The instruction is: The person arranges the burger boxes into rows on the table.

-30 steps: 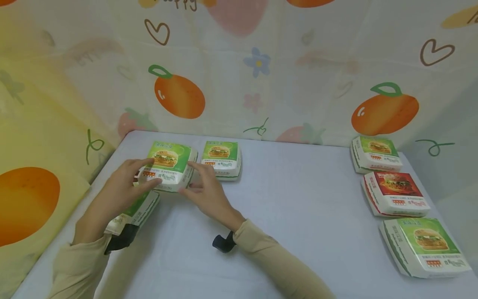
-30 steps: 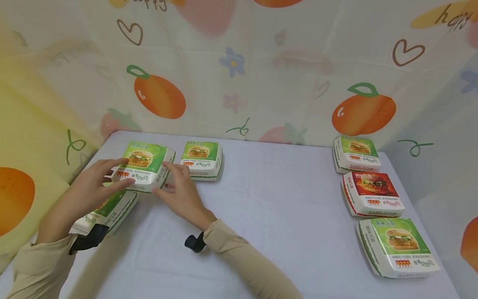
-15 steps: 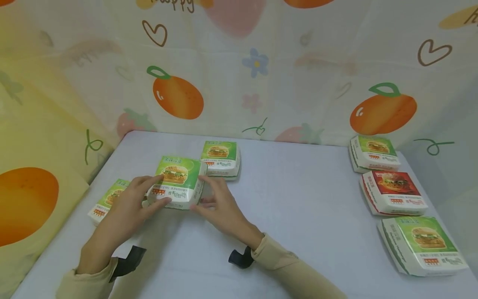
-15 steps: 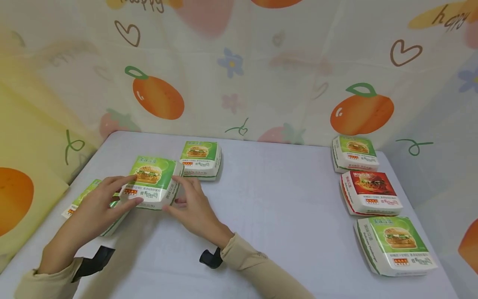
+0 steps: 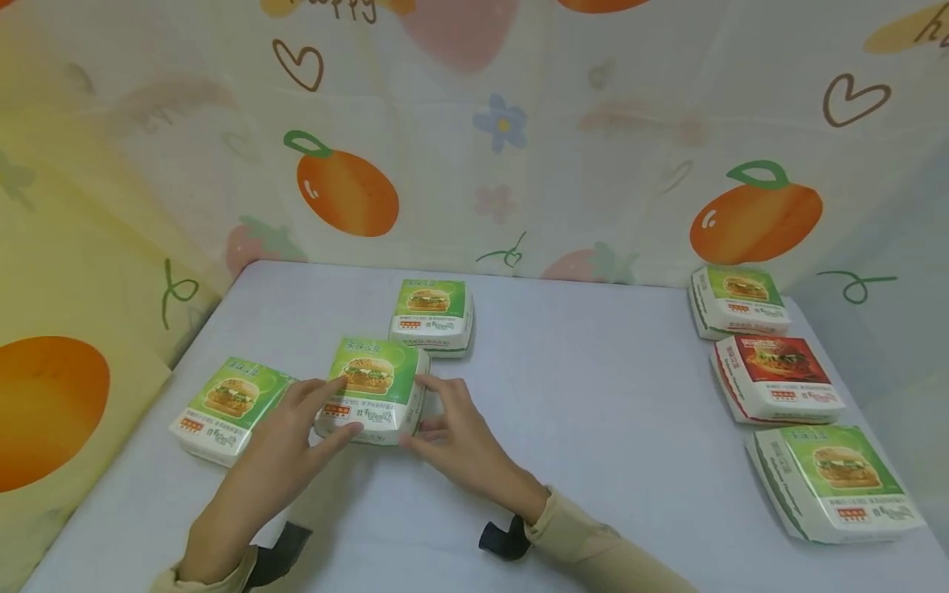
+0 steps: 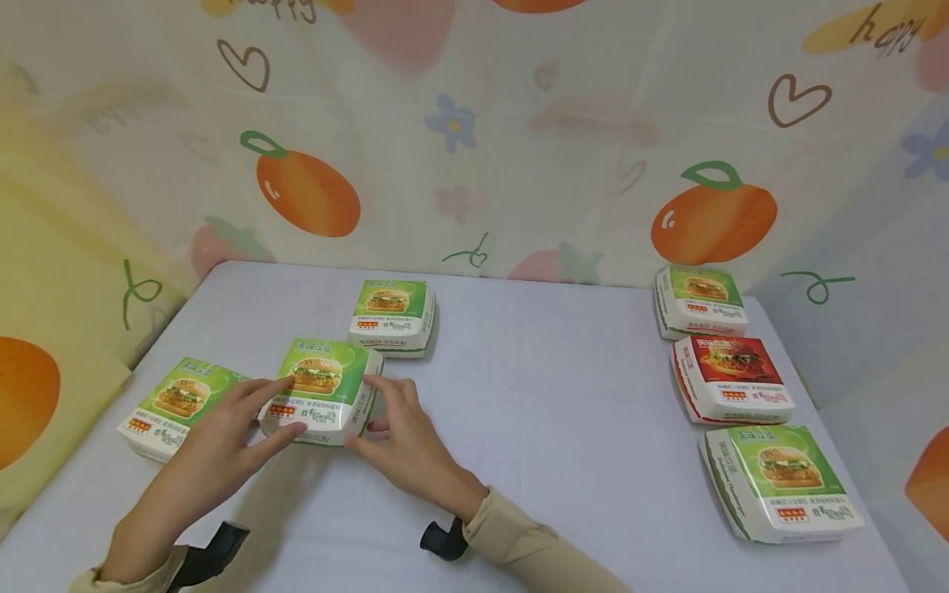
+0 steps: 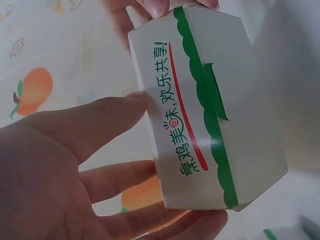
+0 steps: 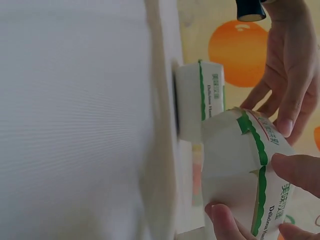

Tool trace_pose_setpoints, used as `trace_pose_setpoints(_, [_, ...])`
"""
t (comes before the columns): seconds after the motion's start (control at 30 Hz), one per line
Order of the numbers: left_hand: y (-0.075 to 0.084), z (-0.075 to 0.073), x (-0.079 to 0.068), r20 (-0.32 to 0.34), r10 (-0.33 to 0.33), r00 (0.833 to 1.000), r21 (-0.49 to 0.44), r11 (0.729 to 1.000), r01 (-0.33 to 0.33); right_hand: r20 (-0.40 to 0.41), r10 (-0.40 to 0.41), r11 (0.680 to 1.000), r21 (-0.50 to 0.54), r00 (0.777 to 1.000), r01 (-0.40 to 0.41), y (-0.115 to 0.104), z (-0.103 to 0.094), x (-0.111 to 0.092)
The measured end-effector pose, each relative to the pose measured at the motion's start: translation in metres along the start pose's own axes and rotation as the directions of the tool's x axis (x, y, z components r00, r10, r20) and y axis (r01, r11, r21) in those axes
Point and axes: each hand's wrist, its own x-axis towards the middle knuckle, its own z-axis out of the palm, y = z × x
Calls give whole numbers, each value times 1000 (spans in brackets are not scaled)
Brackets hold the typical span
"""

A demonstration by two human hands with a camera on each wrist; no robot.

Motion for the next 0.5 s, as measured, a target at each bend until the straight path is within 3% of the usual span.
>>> trace_pose_setpoints(0.5, [6, 38, 3, 13, 18, 1000, 14, 1000, -19, 43, 84, 996, -33, 996, -82, 20, -12, -15])
